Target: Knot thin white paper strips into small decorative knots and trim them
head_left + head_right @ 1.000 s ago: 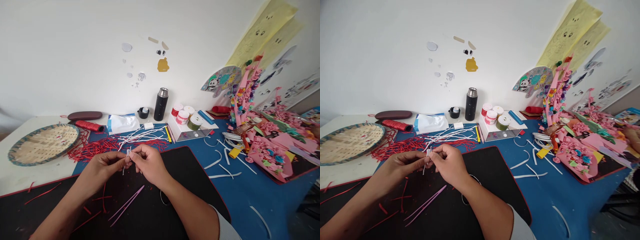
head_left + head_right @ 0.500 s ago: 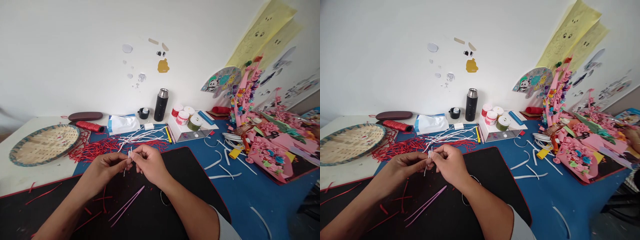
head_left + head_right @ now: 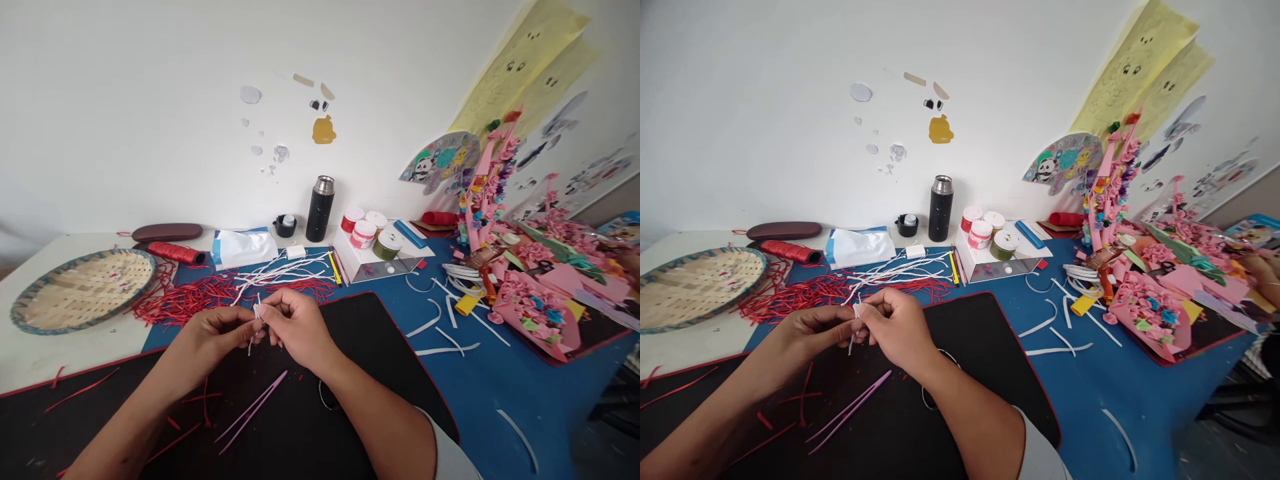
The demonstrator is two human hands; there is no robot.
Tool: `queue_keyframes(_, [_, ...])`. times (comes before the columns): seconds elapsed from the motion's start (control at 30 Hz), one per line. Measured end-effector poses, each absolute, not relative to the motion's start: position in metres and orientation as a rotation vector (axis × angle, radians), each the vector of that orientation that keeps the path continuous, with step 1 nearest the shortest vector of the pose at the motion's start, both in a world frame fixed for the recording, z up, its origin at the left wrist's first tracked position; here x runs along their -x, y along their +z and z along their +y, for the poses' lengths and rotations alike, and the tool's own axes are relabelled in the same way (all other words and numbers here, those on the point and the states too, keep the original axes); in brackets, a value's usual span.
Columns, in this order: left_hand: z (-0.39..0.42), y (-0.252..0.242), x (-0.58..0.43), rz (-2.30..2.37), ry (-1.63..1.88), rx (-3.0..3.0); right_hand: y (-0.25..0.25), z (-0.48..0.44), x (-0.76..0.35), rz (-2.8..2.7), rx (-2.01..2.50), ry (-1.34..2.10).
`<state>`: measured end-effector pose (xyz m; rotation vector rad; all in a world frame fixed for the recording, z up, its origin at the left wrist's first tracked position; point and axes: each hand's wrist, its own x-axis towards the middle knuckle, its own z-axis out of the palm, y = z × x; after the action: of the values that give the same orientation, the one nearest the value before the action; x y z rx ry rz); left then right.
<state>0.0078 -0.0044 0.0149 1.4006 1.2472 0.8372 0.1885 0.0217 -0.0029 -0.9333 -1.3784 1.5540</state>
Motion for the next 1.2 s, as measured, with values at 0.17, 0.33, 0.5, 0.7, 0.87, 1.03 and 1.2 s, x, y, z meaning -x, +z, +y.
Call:
queue_keyframes(0.17, [-0.003,0.008,-0.005,1.148,0.865,-1.284,-0.002,0.022,-0.189,-1.359,0.9,1.636])
queue_keyframes(0.33, [-0.004,0.003,-0.001,1.031,0.837,-1.174,0.0,0.023,-0.191,-1.296,0.837,1.798])
queue_keyframes(0.5, [-0.007,0.007,0.0,0.938,0.8,-1.027,0.006,0.02,-0.192,-1.23,0.796,1.933])
queue_keyframes(0.7, [-0.007,0.007,-0.002,0.907,0.788,-0.883,0.006,0.02,-0.192,-1.212,0.828,1.927])
queue_keyframes(0.87, [-0.007,0.004,-0.001,0.901,0.806,-0.866,0.005,0.021,-0.191,-1.207,0.837,1.897])
queue_keyframes(1.03, [-0.007,0.005,-0.002,0.914,0.799,-0.901,0.003,0.021,-0.191,-1.21,0.784,1.91])
queue_keyframes(1.2, [-0.007,0.007,-0.003,0.995,0.838,-0.993,0.001,0.022,-0.191,-1.229,0.837,1.819])
